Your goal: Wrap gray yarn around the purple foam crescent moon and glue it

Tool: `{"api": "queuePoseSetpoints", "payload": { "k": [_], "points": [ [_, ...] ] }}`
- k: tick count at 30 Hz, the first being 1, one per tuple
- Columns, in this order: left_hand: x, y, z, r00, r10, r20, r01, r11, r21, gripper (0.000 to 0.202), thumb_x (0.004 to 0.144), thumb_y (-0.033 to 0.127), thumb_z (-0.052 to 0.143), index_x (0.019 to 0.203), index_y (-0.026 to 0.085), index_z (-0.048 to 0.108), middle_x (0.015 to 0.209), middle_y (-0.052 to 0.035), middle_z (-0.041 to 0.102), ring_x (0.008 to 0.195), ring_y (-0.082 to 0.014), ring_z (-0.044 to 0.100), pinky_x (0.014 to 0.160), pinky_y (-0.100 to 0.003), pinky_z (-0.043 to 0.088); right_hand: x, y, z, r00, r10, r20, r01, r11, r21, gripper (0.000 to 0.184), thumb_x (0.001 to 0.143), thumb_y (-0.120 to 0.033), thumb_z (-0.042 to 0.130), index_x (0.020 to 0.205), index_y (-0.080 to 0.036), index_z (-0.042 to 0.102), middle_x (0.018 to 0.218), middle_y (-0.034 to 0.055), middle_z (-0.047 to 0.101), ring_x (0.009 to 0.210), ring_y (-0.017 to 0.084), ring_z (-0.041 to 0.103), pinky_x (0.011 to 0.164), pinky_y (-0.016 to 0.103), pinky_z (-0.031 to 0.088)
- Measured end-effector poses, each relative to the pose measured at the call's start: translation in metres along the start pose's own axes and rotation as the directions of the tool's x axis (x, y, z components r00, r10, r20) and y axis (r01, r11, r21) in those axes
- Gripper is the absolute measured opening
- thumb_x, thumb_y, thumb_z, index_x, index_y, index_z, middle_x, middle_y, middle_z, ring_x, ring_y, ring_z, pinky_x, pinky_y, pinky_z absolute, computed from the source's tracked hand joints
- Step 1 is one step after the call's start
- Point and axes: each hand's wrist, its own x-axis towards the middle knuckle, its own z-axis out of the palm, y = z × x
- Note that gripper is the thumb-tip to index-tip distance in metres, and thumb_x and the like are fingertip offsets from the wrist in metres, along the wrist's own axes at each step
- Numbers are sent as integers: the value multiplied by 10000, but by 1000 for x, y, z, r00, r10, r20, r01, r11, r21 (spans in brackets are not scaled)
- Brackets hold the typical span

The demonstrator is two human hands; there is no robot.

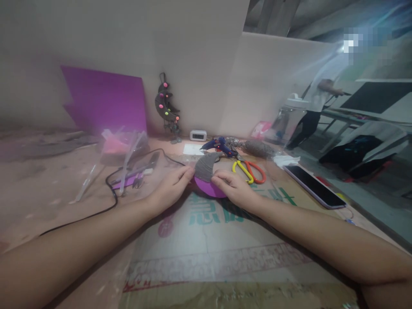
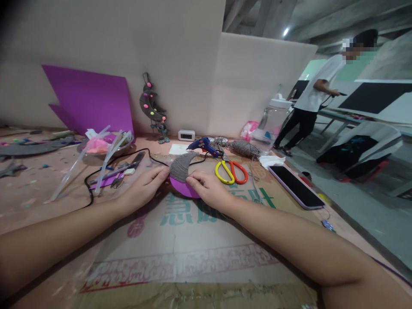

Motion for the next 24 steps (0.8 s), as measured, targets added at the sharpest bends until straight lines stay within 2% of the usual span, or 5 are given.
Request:
{"api": "queuePoseSetpoints", "payload": {
  "k": [6, 8, 11, 16, 24],
  "points": [
    [0, 1, -1, 1000, -19, -11, 20, 995, 101, 329, 947, 399, 419, 725, 175, 512, 695, 17, 501, 683, -146, 488, 645, -253, 373, 0, -2, 1, 999, 48, 19, -49, 998, 42, 277, 929, -326, 449, 709, -176, 526, 713, 7, 538, 709, 146, 506, 674, 266, 393],
    [0, 2, -1, 999, -42, -4, 42, 995, 94, 345, 950, 413, 410, 718, 176, 507, 685, 19, 507, 673, -145, 494, 645, -256, 374, 0, -2, 2, 994, 111, 4, -111, 990, 84, 192, 889, -343, 525, 838, -168, 588, 762, 11, 578, 728, 150, 526, 680, 265, 411],
    [1, 1, 0, 997, -72, -1, 72, 995, 68, 369, 950, 441, 404, 714, 178, 510, 677, 18, 519, 672, -146, 511, 652, -260, 381, 0, 0, 4, 986, 168, -6, -166, 980, 111, 235, 832, -338, 615, 991, -165, 615, 818, 13, 611, 739, 149, 541, 682, 260, 424],
    [2, -2, 1, 995, -99, 22, 99, 995, -6, 382, 945, 460, 401, 722, 174, 521, 676, 15, 538, 655, -142, 514, 634, -255, 389, 0, 1, 4, 990, 139, 16, -139, 989, 40, 230, 888, -317, 531, 742, -158, 610, 706, 1, 575, 674, 132, 503, 627, 245, 384],
    [4, 1, 2, 997, -72, 39, 72, 997, 5, 304, 921, 400, 461, 750, 166, 553, 685, 14, 541, 654, -139, 506, 621, -246, 388, 1, -3, 0, 994, 104, 39, -105, 994, 18, 275, 929, -304, 452, 730, -165, 581, 707, 2, 562, 688, 133, 496, 652, 241, 374]
  ]
}}
